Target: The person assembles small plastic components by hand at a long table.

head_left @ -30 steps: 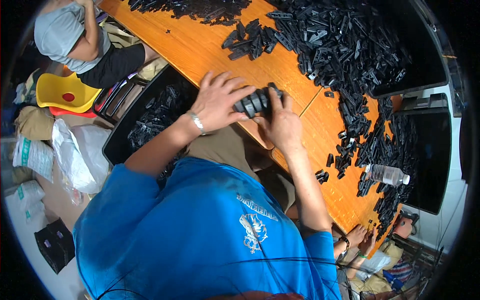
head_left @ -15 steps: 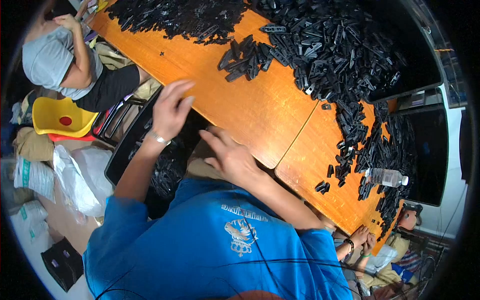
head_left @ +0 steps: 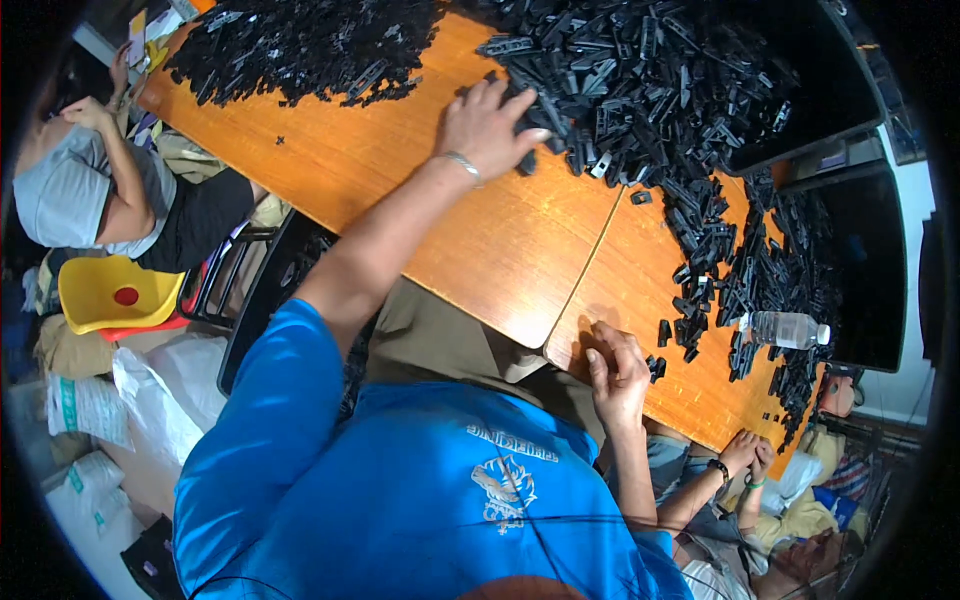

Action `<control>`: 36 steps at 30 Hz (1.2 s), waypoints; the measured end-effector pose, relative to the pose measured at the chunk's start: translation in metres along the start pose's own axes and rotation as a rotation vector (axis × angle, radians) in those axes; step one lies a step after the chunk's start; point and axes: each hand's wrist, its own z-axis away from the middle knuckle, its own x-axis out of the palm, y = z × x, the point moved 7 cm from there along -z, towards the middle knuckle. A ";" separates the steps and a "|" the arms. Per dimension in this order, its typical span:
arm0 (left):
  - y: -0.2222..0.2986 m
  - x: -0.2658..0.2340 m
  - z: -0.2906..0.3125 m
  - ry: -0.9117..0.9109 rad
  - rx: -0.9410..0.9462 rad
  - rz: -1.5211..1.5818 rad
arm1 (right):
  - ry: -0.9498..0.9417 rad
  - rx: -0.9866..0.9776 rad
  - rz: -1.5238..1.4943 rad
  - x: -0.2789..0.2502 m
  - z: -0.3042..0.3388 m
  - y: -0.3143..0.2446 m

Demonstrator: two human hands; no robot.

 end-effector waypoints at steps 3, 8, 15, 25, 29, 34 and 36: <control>0.029 0.013 0.011 0.113 -0.039 0.074 | 0.029 -0.015 -0.043 0.001 0.019 0.008; 0.013 0.002 0.016 0.417 0.036 0.466 | 0.116 -0.004 0.057 -0.025 0.031 0.014; -0.028 0.035 0.003 0.439 -0.059 0.649 | 0.312 0.359 0.133 -0.075 0.058 0.075; -0.020 0.035 0.012 0.325 -0.115 0.731 | 0.415 0.184 0.170 -0.058 -0.005 0.095; -0.023 0.037 0.014 0.324 -0.131 0.766 | 0.480 0.139 0.078 -0.076 0.007 0.095; -0.024 0.031 0.012 0.301 -0.093 0.535 | 0.492 0.493 0.394 -0.117 0.050 0.155; -0.020 0.032 0.011 0.269 -0.086 0.410 | 0.473 0.518 0.366 -0.117 0.042 0.160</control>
